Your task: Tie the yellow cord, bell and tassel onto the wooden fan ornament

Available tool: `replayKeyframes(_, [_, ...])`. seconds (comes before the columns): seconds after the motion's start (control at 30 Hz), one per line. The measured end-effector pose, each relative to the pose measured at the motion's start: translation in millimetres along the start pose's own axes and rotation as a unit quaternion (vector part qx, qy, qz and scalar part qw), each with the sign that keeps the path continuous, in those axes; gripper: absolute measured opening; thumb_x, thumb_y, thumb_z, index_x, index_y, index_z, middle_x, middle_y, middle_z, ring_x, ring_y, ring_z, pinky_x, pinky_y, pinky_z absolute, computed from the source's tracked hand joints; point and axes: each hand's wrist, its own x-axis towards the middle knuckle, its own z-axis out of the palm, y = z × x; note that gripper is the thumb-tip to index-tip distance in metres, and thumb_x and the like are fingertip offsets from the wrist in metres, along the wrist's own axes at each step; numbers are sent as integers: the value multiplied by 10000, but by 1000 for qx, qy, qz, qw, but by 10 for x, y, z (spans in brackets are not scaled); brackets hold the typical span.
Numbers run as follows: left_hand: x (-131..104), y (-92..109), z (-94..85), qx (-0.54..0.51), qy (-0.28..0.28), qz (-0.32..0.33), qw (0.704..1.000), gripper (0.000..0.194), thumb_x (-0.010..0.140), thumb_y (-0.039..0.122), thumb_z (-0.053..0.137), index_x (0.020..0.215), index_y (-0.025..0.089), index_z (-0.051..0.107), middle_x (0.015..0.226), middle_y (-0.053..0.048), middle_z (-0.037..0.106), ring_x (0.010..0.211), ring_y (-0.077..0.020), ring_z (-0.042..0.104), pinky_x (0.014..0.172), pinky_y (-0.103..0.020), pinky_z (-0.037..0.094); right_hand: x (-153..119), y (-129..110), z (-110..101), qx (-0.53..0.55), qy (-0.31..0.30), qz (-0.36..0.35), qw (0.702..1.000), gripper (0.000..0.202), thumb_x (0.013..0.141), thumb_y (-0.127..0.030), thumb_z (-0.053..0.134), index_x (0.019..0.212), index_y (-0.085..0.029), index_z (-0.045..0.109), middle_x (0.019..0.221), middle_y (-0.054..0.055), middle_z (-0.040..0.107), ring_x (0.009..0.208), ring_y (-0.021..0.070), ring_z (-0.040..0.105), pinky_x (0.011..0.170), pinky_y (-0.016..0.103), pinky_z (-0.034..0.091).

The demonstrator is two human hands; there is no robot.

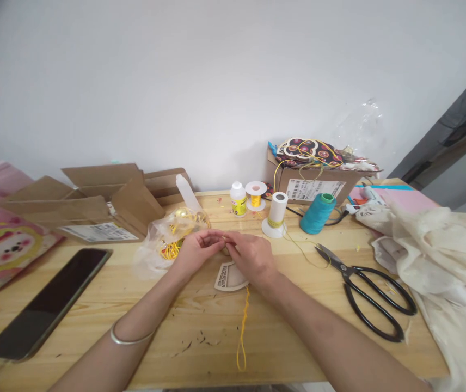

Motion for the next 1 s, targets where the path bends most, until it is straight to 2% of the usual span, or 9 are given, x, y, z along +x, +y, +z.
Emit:
replayKeyframes(0.17, [-7,10,13,8,8,4,1000,211,627,210,674,817,128,633,757,-44,686,700,-138,625,673,-241,486,-3,-23,-1,-67,18,-29,997,269,774,-191,496,992,-285,623,825,0,704,711,163,648,607,252,473])
replayKeyframes(0.37, [1,0,19,29,21,0,999,223,624,196,671,831,121,636,753,-52,687,699,-141,627,673,-242,486,10,-29,-27,-31,33,23,999,237,721,-188,550,915,-279,650,817,-17,705,735,172,654,649,272,494])
replayKeyframes(0.5, [1,9,23,19,37,-11,999,220,601,195,689,802,123,638,744,-49,691,699,-144,630,672,-240,485,13,-17,-22,-19,52,21,998,217,707,-195,559,888,-270,653,837,-17,704,742,183,658,646,291,508])
replayKeyframes(0.7, [-17,52,22,-15,30,-31,999,250,596,232,703,813,121,646,760,-56,693,709,-148,628,691,-247,475,-3,1,-7,36,67,-2,997,199,709,-180,558,865,-259,653,821,-15,705,732,170,658,661,285,518])
replayKeyframes(0.87, [-33,67,20,-32,13,-33,999,254,612,239,693,831,116,656,768,-59,688,722,-138,617,706,-237,461,4,57,44,127,75,-15,989,202,706,-149,554,863,-238,645,830,-7,698,744,139,650,686,259,517])
replayKeyframes(1.0, [-41,81,20,-71,16,-46,996,264,581,223,713,817,122,653,751,-50,689,697,-131,615,696,-241,458,25,82,70,171,75,-9,982,172,698,-145,555,831,-213,641,800,4,690,720,128,636,639,241,520])
